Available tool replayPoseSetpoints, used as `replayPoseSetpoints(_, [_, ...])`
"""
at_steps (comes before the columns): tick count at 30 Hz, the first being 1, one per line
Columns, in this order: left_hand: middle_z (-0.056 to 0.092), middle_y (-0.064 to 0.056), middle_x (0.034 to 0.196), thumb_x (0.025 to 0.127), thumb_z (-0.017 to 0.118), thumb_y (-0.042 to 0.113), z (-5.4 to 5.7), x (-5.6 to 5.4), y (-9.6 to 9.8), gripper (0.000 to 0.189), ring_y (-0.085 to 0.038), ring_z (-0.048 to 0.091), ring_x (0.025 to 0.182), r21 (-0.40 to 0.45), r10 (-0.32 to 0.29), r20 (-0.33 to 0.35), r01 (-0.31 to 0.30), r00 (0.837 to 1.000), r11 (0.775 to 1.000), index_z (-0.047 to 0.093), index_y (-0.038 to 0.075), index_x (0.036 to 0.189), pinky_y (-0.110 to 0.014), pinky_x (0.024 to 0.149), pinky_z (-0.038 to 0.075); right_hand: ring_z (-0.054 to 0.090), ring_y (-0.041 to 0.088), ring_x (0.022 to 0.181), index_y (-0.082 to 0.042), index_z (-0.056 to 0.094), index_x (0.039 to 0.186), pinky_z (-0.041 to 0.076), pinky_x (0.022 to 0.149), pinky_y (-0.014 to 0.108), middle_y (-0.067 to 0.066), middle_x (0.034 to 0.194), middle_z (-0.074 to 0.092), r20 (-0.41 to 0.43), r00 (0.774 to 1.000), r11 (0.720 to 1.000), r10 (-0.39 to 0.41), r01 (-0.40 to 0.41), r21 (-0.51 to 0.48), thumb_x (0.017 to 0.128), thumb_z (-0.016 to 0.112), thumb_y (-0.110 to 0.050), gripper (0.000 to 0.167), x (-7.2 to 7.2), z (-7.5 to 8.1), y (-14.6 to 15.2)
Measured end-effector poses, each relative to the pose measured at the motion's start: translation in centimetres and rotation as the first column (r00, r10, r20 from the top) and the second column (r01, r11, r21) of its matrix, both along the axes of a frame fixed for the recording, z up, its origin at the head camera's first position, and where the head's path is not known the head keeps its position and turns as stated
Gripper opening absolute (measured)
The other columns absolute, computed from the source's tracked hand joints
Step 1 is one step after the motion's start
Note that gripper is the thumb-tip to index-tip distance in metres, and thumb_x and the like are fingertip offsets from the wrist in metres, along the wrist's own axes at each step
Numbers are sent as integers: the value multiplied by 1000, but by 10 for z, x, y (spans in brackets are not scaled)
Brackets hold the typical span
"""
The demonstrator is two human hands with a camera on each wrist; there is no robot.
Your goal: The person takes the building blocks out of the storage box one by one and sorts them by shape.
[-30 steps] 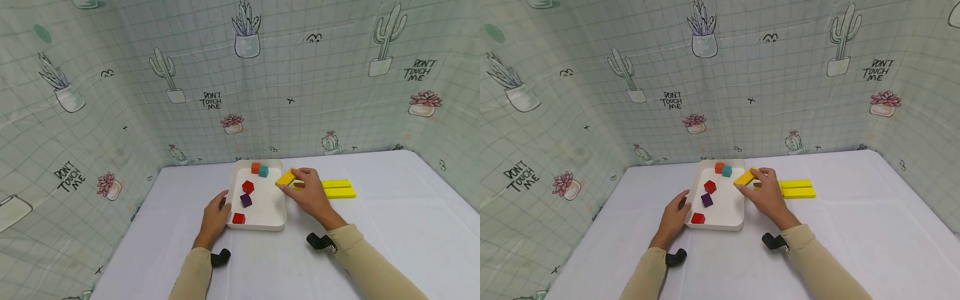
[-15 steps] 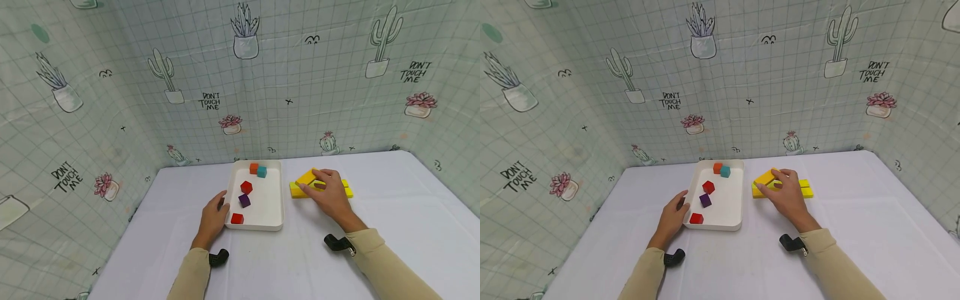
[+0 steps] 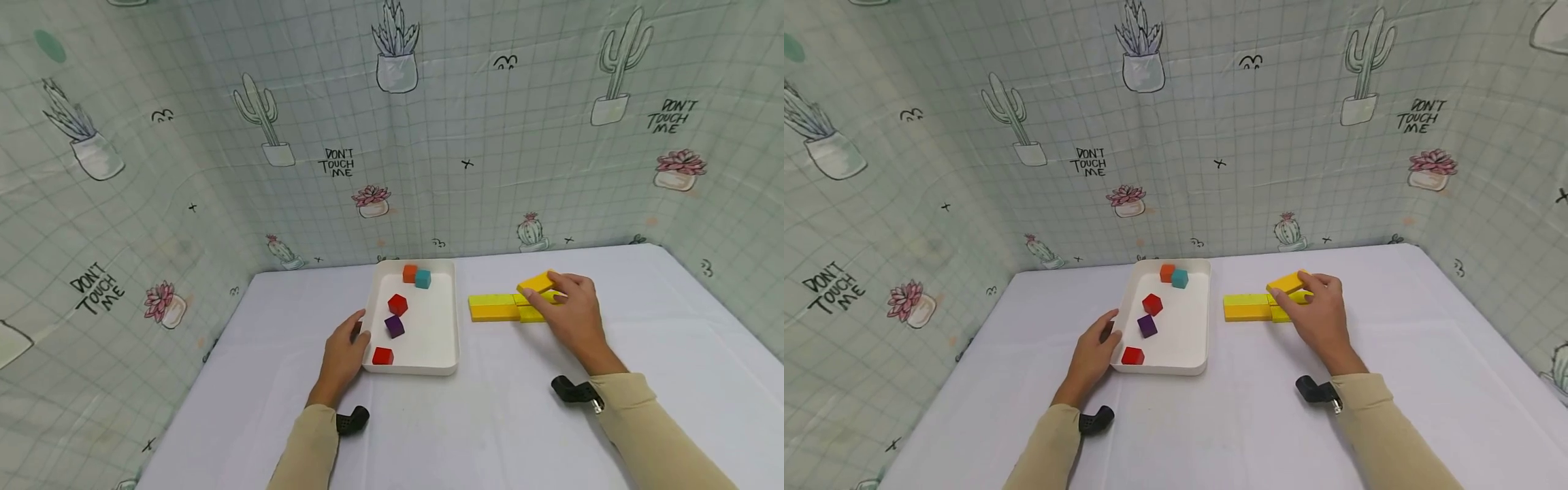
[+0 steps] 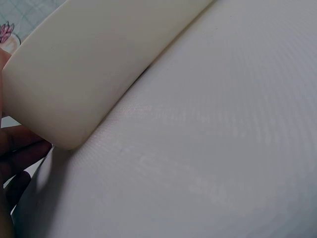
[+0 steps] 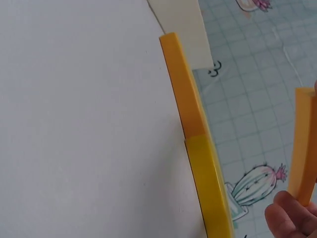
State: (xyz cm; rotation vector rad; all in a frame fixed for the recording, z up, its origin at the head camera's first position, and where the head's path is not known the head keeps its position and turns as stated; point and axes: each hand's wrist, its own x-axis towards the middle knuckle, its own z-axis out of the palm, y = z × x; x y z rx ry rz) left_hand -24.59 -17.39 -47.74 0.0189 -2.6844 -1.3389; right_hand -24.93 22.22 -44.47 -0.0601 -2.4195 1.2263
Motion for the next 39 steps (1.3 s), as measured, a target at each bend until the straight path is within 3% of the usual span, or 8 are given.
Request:
replayPoseSetpoints(11, [60,-11,137,101,55,21,0,1,1,48,-30,50,132,4,9,4,-9,1000,1000,51,18,148,-55,111,36,48,46,123,7,43,147,45,99,59,34,140,34,117,987,994,-110,108,20,93,63,-56,85,0,-5,34])
replayPoseSetpoints(18, [60,-11,137,101,54,21,0,1,0,48,-30,49,133,-6,5,9,-5,1000,1000,51,17,148,-55,112,35,32,51,130,9,38,149,37,103,64,38,143,30,225,961,987,-163,160,32,91,59,-62,94,-2,-13,60])
replayPoseSetpoints(26, [59,-12,138,101,54,21,1,1,-1,48,-30,49,133,4,-3,9,3,1000,1000,50,17,149,-55,112,34,30,55,130,12,38,147,33,104,66,41,143,27,251,950,982,-186,170,84,92,59,-61,93,-5,-22,72])
replayPoseSetpoints(33, [59,-11,138,101,55,22,0,1,-1,49,-30,49,133,7,2,11,-2,1000,1000,50,18,149,-56,112,35,31,54,128,13,36,147,34,106,64,41,143,26,314,922,974,-226,202,108,92,58,-61,95,-7,-25,75])
replayPoseSetpoints(39, [60,-11,137,101,55,21,0,0,0,48,-30,49,132,7,3,6,-3,1000,1000,50,17,149,-56,112,34,32,54,127,13,37,146,35,105,64,41,142,25,319,917,970,-238,206,129,92,61,-58,93,-8,-26,76])
